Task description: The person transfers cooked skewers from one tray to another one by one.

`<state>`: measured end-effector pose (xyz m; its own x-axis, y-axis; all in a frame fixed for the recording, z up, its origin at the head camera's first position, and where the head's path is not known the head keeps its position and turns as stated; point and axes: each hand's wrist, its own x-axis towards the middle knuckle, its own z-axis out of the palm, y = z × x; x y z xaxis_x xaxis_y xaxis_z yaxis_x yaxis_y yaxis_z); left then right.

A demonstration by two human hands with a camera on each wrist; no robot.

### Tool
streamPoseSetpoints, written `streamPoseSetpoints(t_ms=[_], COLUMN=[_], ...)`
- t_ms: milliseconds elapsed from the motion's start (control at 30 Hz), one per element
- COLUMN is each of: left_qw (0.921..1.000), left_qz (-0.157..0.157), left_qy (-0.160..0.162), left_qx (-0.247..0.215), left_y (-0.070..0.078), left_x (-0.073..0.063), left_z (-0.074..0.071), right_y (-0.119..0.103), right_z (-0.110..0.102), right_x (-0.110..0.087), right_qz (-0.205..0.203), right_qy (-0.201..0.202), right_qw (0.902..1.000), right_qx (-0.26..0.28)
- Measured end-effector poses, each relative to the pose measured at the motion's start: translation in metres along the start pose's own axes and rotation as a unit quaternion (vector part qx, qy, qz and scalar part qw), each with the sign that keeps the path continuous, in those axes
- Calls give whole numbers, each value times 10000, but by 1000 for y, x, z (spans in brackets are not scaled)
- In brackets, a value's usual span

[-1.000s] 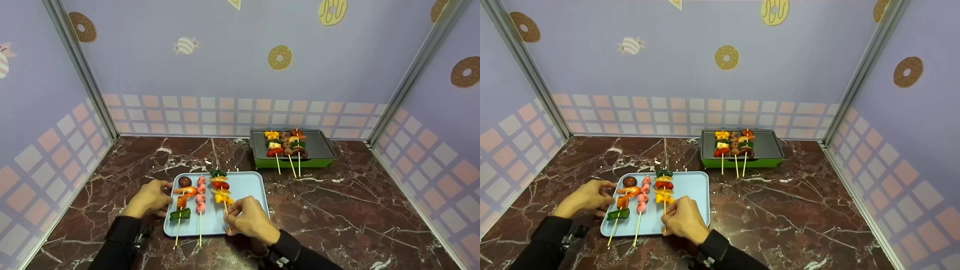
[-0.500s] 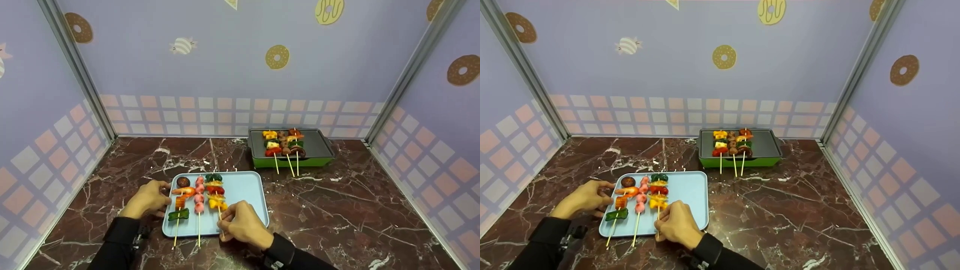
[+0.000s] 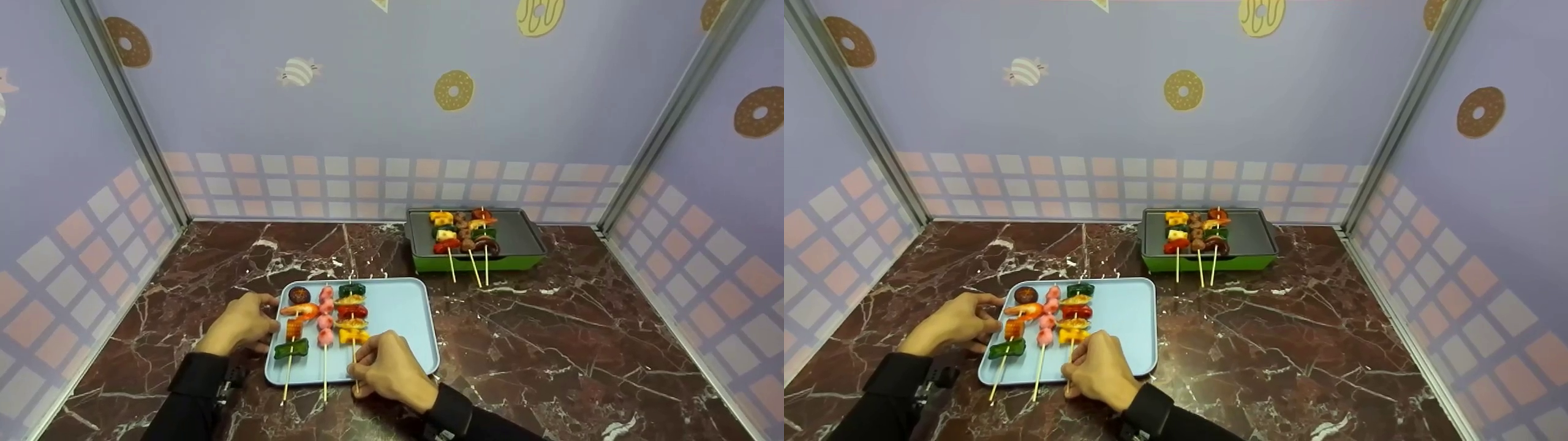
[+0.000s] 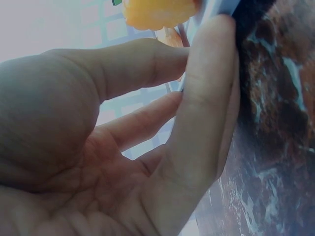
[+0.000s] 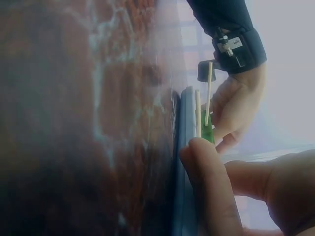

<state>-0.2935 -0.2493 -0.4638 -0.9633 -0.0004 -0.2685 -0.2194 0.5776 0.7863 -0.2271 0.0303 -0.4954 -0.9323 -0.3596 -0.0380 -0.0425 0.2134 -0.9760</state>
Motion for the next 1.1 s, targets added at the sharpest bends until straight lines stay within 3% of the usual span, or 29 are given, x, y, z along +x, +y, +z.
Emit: streamPoseSetpoints(t_ms=[800,1100], left_qw=[9999,9999], left_qz=[48,-11], left_qy=[0,-8], left_qx=[-114,-135], left_y=[0,1], left_x=[0,-1], left_z=[0,1], right_y=[-4,-3], right_z=[-6,-14], right_x=[-3,-5], right_qz=[213,73], right_qy=[-114,-226], right_qw=[9997,9996], right_qx=[-38,-161])
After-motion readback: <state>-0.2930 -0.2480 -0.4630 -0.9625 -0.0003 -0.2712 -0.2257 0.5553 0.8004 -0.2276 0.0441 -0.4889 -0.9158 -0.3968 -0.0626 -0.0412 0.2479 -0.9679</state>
